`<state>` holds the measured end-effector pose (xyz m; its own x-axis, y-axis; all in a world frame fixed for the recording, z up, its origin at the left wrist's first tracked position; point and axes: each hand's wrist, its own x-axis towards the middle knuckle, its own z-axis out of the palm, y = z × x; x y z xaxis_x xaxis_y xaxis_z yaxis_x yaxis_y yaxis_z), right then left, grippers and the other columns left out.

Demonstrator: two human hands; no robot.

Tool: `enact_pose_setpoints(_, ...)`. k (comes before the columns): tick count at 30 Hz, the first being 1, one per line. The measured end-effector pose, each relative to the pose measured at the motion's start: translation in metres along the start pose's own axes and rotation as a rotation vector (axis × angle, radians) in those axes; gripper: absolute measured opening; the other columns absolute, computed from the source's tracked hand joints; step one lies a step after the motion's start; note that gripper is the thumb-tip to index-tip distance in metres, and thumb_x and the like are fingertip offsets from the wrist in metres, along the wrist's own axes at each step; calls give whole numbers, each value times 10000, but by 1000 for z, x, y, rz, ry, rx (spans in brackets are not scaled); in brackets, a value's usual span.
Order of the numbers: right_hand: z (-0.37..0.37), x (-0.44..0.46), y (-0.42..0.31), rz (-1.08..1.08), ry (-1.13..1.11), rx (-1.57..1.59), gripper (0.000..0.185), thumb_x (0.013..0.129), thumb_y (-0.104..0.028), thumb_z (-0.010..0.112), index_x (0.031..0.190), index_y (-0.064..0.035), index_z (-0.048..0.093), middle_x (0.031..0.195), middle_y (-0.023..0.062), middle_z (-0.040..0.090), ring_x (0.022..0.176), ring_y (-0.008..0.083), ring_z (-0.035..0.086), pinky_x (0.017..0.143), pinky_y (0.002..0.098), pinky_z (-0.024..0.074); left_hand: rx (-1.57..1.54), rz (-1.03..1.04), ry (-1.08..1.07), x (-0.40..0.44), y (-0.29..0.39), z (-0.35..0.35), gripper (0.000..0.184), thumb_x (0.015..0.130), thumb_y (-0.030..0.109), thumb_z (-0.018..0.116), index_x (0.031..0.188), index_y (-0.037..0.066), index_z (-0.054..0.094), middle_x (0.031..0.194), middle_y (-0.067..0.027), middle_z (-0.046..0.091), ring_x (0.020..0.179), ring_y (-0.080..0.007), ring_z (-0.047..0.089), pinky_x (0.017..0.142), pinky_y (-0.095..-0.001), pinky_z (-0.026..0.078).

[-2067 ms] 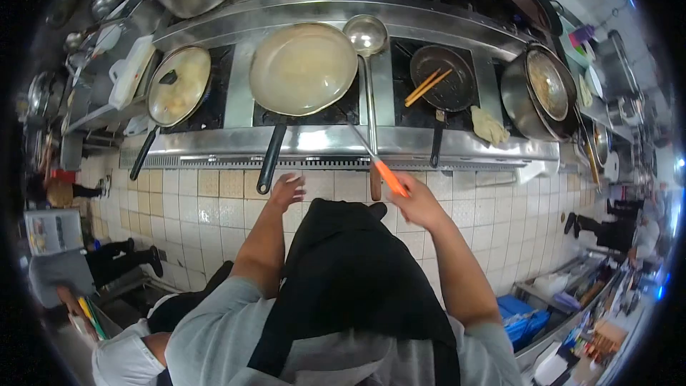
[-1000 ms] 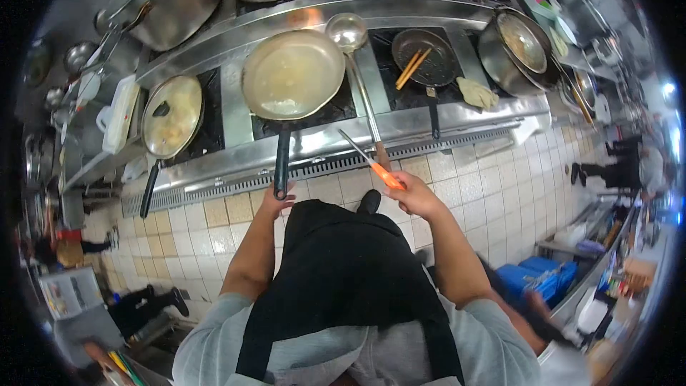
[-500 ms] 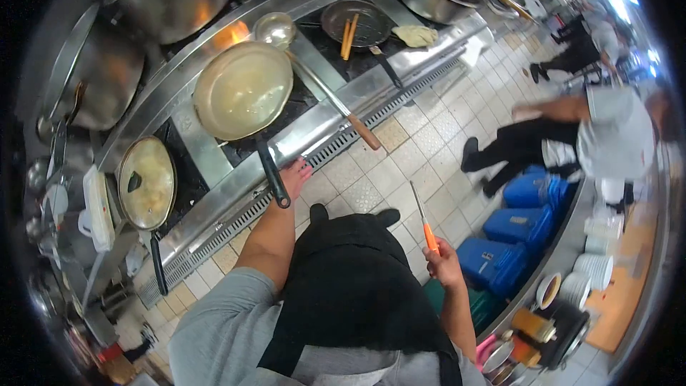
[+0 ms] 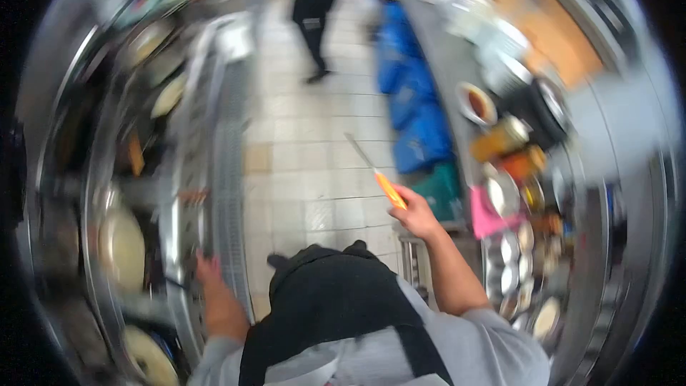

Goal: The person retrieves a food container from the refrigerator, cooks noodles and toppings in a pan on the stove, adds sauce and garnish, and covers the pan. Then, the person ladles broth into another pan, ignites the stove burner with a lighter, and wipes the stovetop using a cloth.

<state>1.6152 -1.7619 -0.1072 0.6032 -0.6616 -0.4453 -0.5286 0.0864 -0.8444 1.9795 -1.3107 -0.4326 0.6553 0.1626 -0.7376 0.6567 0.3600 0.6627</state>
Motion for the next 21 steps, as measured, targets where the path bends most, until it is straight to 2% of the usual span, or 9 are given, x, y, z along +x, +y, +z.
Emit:
enact_pose_setpoints(2, -56, -13, 16, -544, 329, -438, 558, 815, -83, 651, 1352, -94, 498, 827, -13, 504, 603, 66, 466, 527, 215, 383, 202, -7, 29, 7, -25, -11, 859, 806, 556, 667, 1382, 1, 353, 1313, -197, 456, 1143, -354, 525, 941, -425, 484)
enact_pose_setpoints(3, -82, -29, 21, -540, 436, -281, 546, 824, -94, 657, 1349, -99, 506, 870, -1, 527, 617, 70, 479, 544, 214, 398, 346, -25, -43, -22, -26, -5, 849, 788, 577, 678, 1348, -1, 408, 1282, -159, 485, 1044, -325, 576, 846, -395, 526)
enact_pose_setpoints(5, -132, -71, 23, -493, 675, 93, 536, 850, -120, 660, 1358, -100, 492, 947, 30, 571, 641, 79, 510, 557, 216, 427, 369, -94, -172, -16, -58, -11, 566, 878, 530, 591, 1250, 107, 540, 1070, -105, 557, 795, -242, 552, 636, -403, 534)
enact_pose_setpoints(7, -181, -118, 23, -594, 998, 360, 528, 882, -140, 644, 1367, -79, 446, 1006, 66, 604, 638, 87, 540, 526, 216, 447, 490, -519, 20, -26, -72, 12, 590, 919, 510, 528, 1345, 109, 454, 955, -115, 532, 765, -249, 540, 612, -399, 516)
enact_pose_setpoints(11, -274, -228, 30, -853, 1611, 388, 422, 923, -138, 588, 1296, -40, 416, 982, 110, 634, 558, 100, 544, 435, 213, 430, 738, -641, -492, -31, -125, 37, 664, 922, 500, 528, 1409, 87, 345, 1124, -162, 526, 799, -284, 568, 644, -394, 516)
enact_pose_setpoints(12, -293, -256, 38, -858, 1737, 386, 390, 931, -136, 572, 1280, -41, 426, 958, 127, 643, 536, 106, 534, 438, 214, 425, 482, -1110, -1054, -31, -133, 35, 685, 923, 498, 528, 1425, 82, 318, 1166, -174, 525, 808, -292, 575, 652, -392, 516)
enact_pose_setpoints(13, -310, -282, 44, -793, 1826, 400, 369, 935, -127, 559, 1270, -40, 432, 955, 119, 643, 541, 106, 533, 437, 217, 420, 968, -435, -404, -37, -141, 54, 694, 922, 489, 534, 1432, 82, 297, 1229, -175, 471, 826, -301, 582, 660, -392, 515)
enact_pose_setpoints(18, -390, -379, 89, -722, 1791, 612, 255, 895, -125, 609, 1129, -50, 540, 942, 72, 630, 633, 132, 575, 479, 243, 433, 854, -257, -428, -169, -158, 148, 758, 915, 447, 566, 1468, 87, 192, 1543, -178, 199, 919, -348, 618, 700, -392, 515)
enact_pose_setpoints(21, -435, -409, 107, -668, 1645, 677, 251, 863, -159, 650, 1092, -78, 590, 964, 40, 652, 737, 144, 615, 571, 261, 456, 864, -188, -502, -171, -152, 165, 746, 903, 420, 595, 1470, 128, 208, 1511, -168, 272, 919, -365, 618, 673, -405, 521)
